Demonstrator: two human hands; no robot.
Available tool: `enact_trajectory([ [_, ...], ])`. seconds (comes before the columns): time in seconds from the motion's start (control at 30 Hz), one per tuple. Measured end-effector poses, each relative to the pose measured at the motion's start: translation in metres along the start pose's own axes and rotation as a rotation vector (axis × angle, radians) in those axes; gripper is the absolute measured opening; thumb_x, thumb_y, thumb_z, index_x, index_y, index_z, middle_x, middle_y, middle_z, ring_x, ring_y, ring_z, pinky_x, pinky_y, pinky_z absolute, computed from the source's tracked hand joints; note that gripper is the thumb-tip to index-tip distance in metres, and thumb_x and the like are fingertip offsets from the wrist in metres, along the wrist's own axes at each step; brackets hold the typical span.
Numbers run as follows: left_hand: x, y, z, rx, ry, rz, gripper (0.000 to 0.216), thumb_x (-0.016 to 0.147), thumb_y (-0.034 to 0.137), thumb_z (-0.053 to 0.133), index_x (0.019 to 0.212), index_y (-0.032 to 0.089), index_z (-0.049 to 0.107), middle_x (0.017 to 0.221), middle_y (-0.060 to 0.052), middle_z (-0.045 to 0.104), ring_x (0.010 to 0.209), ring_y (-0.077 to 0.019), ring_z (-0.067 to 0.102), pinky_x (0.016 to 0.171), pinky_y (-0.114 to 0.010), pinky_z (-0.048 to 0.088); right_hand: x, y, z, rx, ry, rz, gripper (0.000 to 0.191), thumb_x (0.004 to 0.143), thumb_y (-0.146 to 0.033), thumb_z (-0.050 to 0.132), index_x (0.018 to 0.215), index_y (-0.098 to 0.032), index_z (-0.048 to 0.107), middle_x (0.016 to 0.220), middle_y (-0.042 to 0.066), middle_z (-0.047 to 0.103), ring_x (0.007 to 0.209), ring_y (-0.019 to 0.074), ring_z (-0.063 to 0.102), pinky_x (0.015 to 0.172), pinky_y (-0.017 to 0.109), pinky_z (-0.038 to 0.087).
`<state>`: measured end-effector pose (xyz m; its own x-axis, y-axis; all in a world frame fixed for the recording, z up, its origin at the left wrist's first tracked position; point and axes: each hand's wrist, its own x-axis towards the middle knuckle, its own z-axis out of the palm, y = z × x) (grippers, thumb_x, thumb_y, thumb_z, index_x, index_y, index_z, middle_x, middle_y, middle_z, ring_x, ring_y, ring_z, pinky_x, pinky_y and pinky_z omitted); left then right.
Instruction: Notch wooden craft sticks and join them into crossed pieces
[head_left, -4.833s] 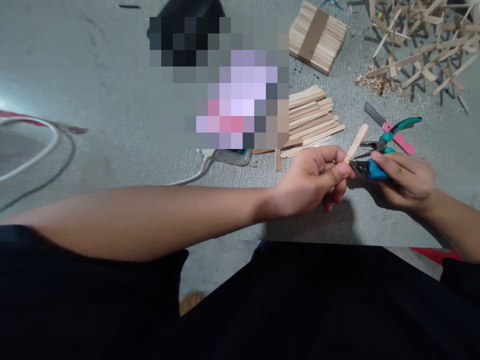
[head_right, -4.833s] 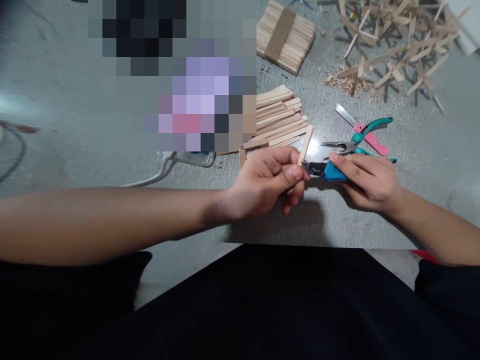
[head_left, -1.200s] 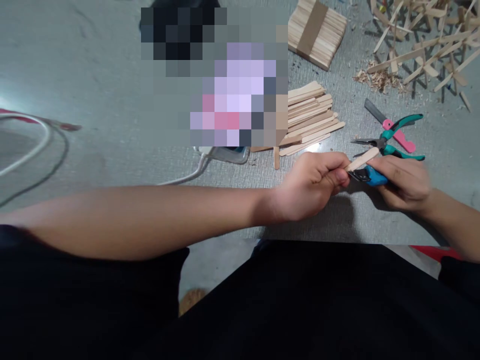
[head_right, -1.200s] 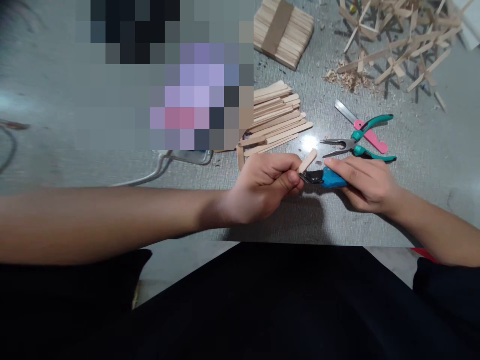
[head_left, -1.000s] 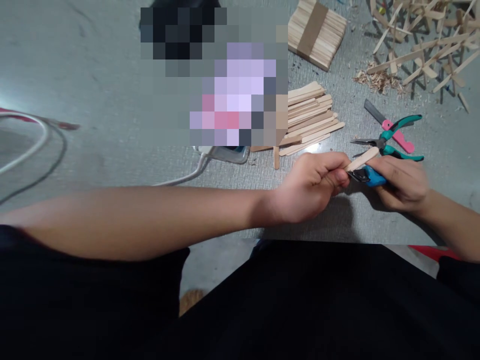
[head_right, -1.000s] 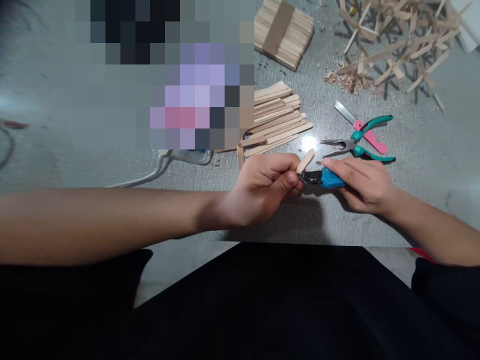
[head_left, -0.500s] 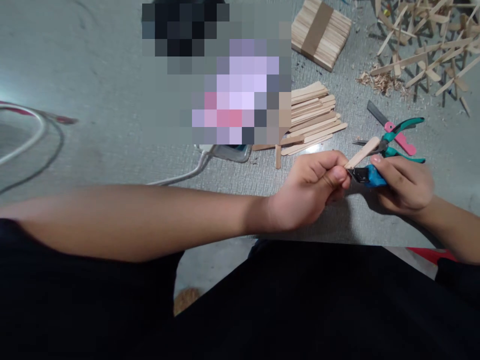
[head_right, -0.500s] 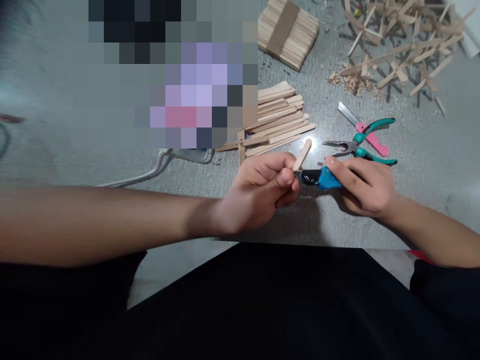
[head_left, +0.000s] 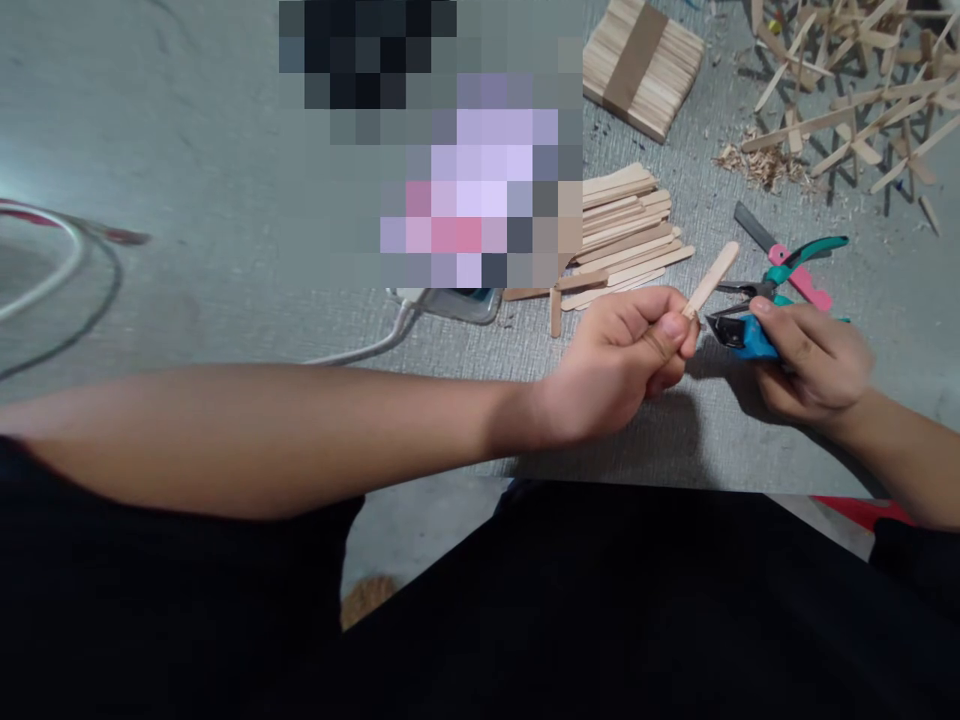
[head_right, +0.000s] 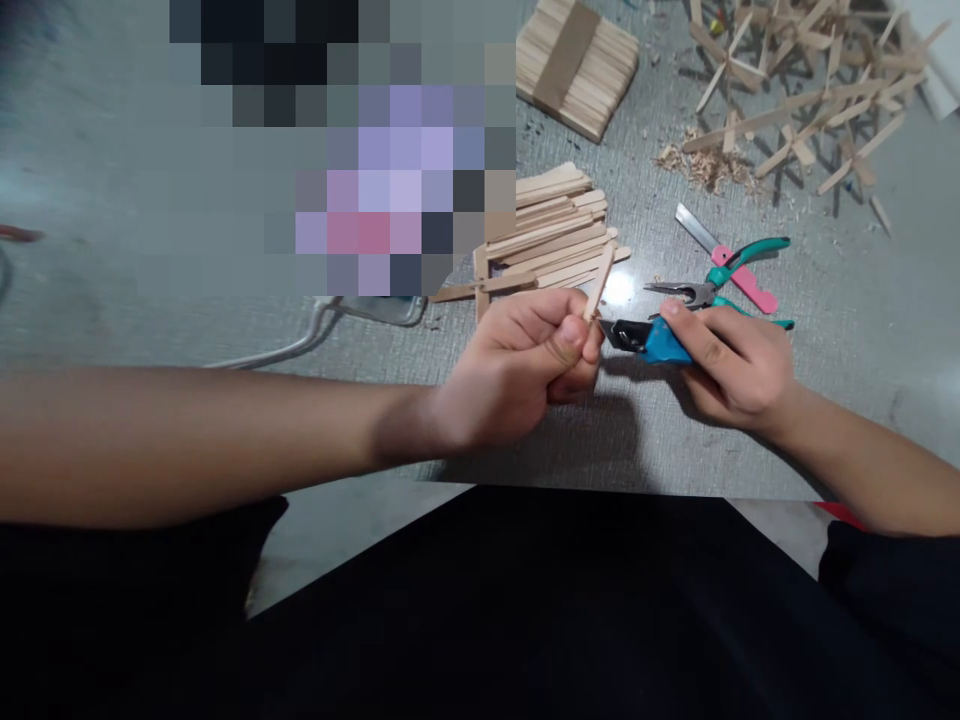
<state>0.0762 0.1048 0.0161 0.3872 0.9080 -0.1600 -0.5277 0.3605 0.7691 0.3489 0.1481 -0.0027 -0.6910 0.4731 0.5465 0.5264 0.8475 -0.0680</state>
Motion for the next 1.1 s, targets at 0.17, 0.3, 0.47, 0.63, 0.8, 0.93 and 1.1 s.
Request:
enact_trajectory([
  [0.17,0.001,-0.002,-0.001,-0.012,-0.024,0.008,0.056,0.096,0.053,0.095,0.075,0.023,0.052,0.059,0.009,0.046,0.048,-0.0039,0.034,0.049,-0.021,0.028,0.007,0.0,-0.001,0.096,0.004,-0.05,0.068,0.115,-0.031,0.065,0.182,-0.025,0.053,0.105,0.009,0.085,0.079,0.0236,0.079,0.066,0.034,0.061],
  [0.3,0.001,-0.001,0.001,-0.016,-0.026,-0.005,0.056,0.094,0.053,0.095,0.075,0.022,0.053,0.06,0.009,0.047,0.048,-0.0041,0.036,0.048,-0.02,0.027,0.01,-0.002,-0.002,0.107,-0.001,-0.049,0.063,0.116,-0.029,0.064,0.178,-0.022,0.057,0.106,0.01,0.085,0.079,0.023,0.078,0.066,0.033,0.059],
  [0.47,0.004,0.002,-0.002,0.044,-0.029,-0.03,0.045,0.096,0.045,0.091,0.077,0.02,0.058,0.062,0.009,0.046,0.049,-0.0029,0.033,0.049,-0.02,0.024,0.012,-0.006,-0.006,0.187,-0.079,-0.001,0.058,0.117,-0.028,0.065,0.174,-0.021,0.059,0.109,0.009,0.087,0.081,0.0226,0.082,0.071,0.032,0.065],
  [0.63,0.014,0.001,-0.007,0.05,-0.074,0.049,0.044,0.097,0.037,0.09,0.074,0.02,0.056,0.066,0.008,0.047,0.048,-0.0006,0.03,0.048,-0.02,0.022,0.018,-0.01,-0.012,0.336,-0.14,0.098,0.048,0.118,-0.031,0.069,0.166,-0.024,0.068,0.119,0.008,0.09,0.091,0.0233,0.088,0.08,0.032,0.072],
  [0.8,0.019,-0.001,-0.012,0.088,-0.133,0.064,0.052,0.104,0.056,0.088,0.08,0.022,0.057,0.061,0.011,0.039,0.047,-0.0026,0.032,0.047,-0.021,0.021,0.018,-0.007,-0.014,0.437,-0.16,0.181,0.045,0.116,-0.032,0.073,0.161,-0.028,0.074,0.121,0.007,0.092,0.089,0.0239,0.089,0.085,0.035,0.074],
  [0.93,0.021,-0.001,-0.015,0.139,-0.143,0.092,0.056,0.105,0.065,0.087,0.083,0.022,0.057,0.064,0.009,0.044,0.049,-0.004,0.038,0.047,-0.022,0.026,0.016,0.002,-0.013,0.531,-0.211,0.255,0.043,0.117,-0.041,0.072,0.158,-0.029,0.078,0.108,0.006,0.091,0.078,0.0239,0.085,0.079,0.039,0.073],
  [1.1,0.022,-0.001,-0.016,0.172,-0.126,0.115,0.052,0.107,0.061,0.085,0.086,0.022,0.058,0.068,0.008,0.049,0.052,-0.0045,0.042,0.048,-0.023,0.03,0.018,0.007,-0.017,0.638,-0.246,0.249,0.042,0.117,-0.046,0.075,0.154,-0.027,0.081,0.104,0.006,0.091,0.073,0.0213,0.082,0.07,0.034,0.069],
])
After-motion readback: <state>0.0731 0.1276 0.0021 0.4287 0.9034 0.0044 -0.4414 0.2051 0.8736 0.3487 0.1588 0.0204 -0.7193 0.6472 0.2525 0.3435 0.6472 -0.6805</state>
